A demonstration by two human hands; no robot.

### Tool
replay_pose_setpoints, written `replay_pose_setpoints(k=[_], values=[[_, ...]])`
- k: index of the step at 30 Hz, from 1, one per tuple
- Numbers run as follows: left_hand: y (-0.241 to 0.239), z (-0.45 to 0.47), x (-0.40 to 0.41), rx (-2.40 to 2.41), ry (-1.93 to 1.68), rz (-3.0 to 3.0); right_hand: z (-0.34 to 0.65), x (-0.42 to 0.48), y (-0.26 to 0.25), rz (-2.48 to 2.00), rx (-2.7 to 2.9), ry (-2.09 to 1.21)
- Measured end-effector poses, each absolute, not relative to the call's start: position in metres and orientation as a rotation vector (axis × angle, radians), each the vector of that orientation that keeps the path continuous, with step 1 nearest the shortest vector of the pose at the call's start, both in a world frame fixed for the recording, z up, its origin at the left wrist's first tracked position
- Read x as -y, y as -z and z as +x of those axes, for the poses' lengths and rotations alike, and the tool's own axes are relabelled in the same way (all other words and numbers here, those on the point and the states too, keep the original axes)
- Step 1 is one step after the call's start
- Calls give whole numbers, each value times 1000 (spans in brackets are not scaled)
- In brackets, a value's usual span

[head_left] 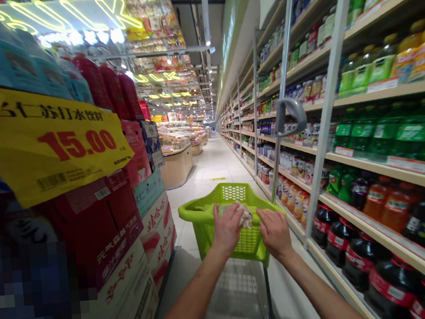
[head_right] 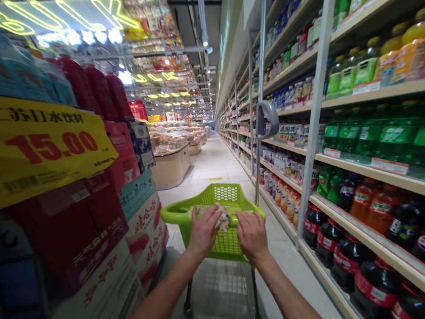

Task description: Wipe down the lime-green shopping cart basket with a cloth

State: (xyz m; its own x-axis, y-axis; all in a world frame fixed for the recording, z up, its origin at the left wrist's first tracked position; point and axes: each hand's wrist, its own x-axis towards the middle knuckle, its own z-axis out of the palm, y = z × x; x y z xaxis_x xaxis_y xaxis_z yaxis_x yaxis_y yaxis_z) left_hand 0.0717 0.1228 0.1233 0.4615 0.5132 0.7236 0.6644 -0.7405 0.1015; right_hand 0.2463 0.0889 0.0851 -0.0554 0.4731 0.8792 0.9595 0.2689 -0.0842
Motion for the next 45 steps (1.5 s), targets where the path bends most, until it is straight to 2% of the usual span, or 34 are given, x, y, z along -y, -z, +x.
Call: replay_pose_setpoints(k=[7, 15, 22, 29, 35, 41, 45], values=[[-130, 26, -141, 1476, 1259, -2223, 252, -90, -85, -1451, 1582, 740], [-124, 98, -118, 969, 1125, -2493, 256, -91, -81, -1378, 1586, 724], [-115, 40, -134, 1328, 1285, -2154, 254, -90, -78, -1361, 1540, 700], [-122, 95, -113, 996, 1166, -2429, 257, -89, -77, -1331, 1575, 735], [-120, 56, -122, 1289, 1279, -2217, 262, -87, -76, -1349, 1578, 721], [-115, 84, -114, 990, 1171, -2387, 260, -87, -76, -1350, 1572, 743], [-113, 50, -125, 1150, 1195, -2273, 261, -86, -76, -1348, 1620, 747]])
